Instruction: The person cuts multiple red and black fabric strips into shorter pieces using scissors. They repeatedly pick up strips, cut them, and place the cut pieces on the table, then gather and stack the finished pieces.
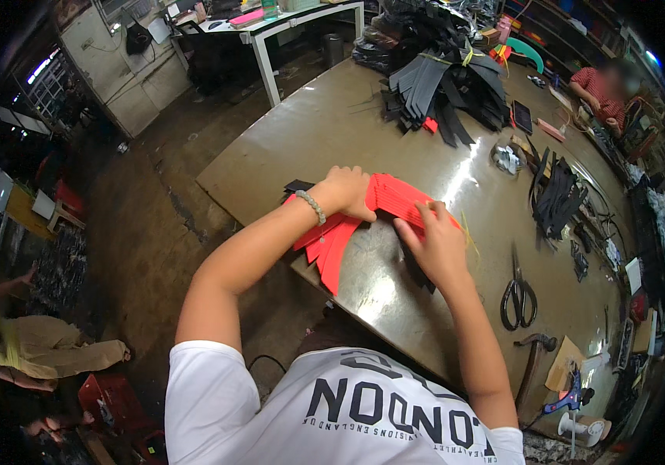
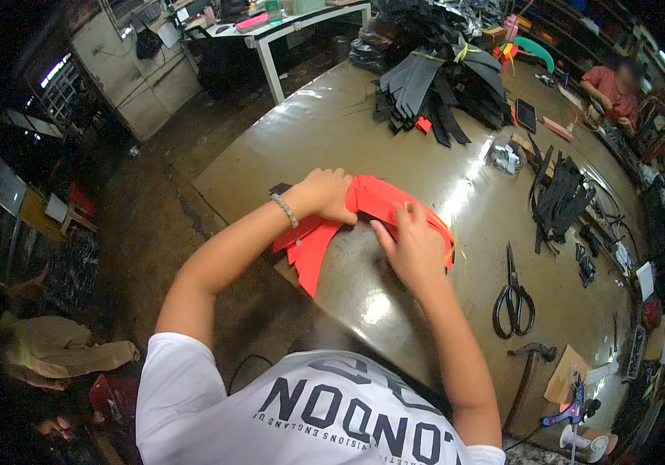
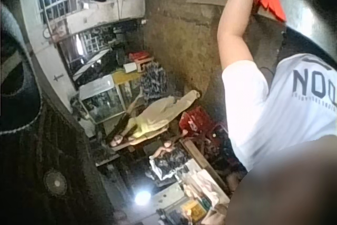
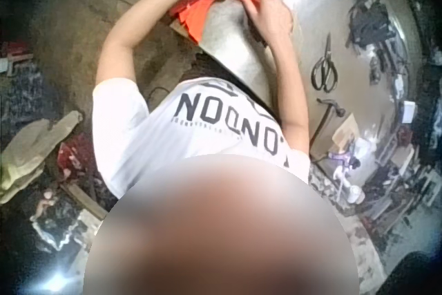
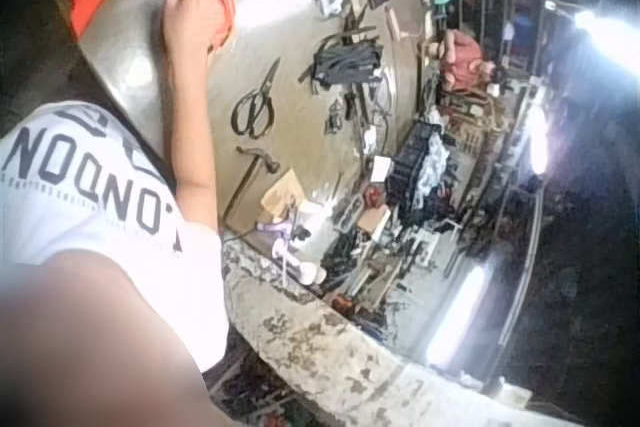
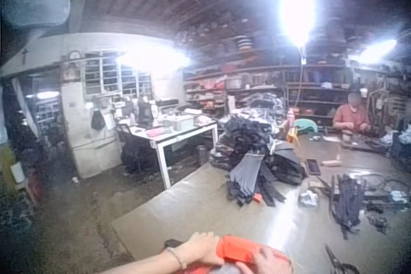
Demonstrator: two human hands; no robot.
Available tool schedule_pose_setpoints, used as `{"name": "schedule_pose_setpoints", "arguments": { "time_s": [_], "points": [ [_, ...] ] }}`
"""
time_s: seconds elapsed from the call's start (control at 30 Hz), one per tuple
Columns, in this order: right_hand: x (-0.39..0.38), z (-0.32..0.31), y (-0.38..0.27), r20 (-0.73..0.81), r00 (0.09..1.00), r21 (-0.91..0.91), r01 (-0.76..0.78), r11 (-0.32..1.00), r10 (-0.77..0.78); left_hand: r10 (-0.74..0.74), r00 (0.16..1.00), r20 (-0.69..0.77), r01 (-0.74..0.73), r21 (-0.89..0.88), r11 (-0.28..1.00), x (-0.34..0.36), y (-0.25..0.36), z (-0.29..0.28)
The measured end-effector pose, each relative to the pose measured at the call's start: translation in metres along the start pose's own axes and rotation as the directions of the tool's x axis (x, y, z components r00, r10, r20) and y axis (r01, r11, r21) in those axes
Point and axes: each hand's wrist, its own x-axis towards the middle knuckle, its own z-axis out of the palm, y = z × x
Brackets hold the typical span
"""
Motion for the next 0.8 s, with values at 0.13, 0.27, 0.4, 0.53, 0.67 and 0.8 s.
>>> {"name": "schedule_pose_setpoints", "arguments": {
  "time_s": [0.13, 0.27, 0.4, 0.53, 0.67, 0.8],
  "points": [
    [0.016, 0.035, 0.009, 0.109, 0.993, -0.097, 0.052, 0.994, -0.041, -0.042, 0.999, 0.013, 0.042, -0.003, 0.999, -0.001, 0.005, 0.001],
    [0.019, 0.041, 0.017, 0.104, 0.994, -0.026, 0.023, 0.999, -0.02, -0.077, 0.995, 0.064, 0.079, -0.036, 0.996, 0.004, 0.007, -0.005],
    [0.017, 0.032, 0.021, 0.013, 1.0, 0.098, 0.009, 0.995, -0.011, -0.152, 0.988, -0.028, 0.148, -0.115, 0.982, -0.006, 0.014, -0.011],
    [0.022, 0.034, 0.022, -0.025, 0.997, 0.153, -0.062, 0.986, 0.067, -0.311, 0.767, -0.561, 0.206, -0.244, 0.948, -0.032, 0.043, -0.005],
    [0.025, 0.041, 0.025, 0.031, 0.987, 0.283, -0.159, 0.946, 0.157, -0.348, 0.778, -0.522, 0.233, -0.275, 0.933, -0.04, 0.066, 0.002],
    [0.023, 0.047, 0.03, 0.063, 0.98, 0.237, -0.197, 0.951, 0.187, -0.382, 0.839, -0.387, 0.243, -0.361, 0.9, -0.035, 0.054, 0.005]
  ]
}}
